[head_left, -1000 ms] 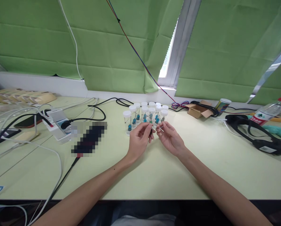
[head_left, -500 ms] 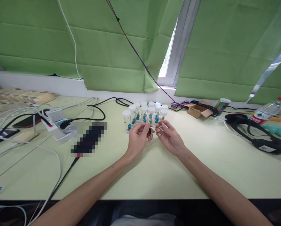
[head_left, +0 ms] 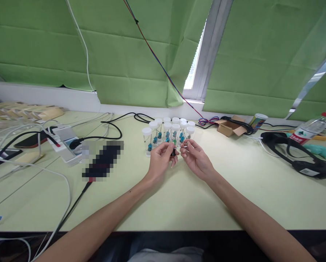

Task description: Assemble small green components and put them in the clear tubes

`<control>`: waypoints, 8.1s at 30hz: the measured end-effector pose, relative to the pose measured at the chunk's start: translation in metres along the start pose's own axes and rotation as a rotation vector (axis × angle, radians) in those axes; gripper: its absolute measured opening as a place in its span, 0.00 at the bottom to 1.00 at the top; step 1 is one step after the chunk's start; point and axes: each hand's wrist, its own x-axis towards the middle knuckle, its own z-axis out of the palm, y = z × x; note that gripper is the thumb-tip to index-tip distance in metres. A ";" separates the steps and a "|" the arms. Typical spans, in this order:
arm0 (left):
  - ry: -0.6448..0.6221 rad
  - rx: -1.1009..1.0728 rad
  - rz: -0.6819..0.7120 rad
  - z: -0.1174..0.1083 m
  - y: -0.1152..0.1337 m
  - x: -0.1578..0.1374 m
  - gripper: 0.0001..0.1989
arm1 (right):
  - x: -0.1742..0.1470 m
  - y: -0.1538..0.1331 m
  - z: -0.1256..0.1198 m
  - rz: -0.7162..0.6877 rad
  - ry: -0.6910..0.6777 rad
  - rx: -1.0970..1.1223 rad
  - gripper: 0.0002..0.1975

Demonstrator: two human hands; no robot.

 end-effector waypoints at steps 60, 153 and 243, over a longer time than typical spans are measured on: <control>0.043 -0.049 -0.095 -0.003 0.002 0.003 0.15 | -0.001 0.006 -0.005 0.021 0.164 -0.285 0.19; -0.013 -0.042 -0.204 -0.002 0.004 0.001 0.15 | 0.002 0.007 -0.009 0.099 0.119 -0.156 0.18; 0.161 -0.248 -0.294 -0.006 0.003 0.010 0.13 | -0.001 0.007 -0.006 -0.253 0.006 -0.657 0.11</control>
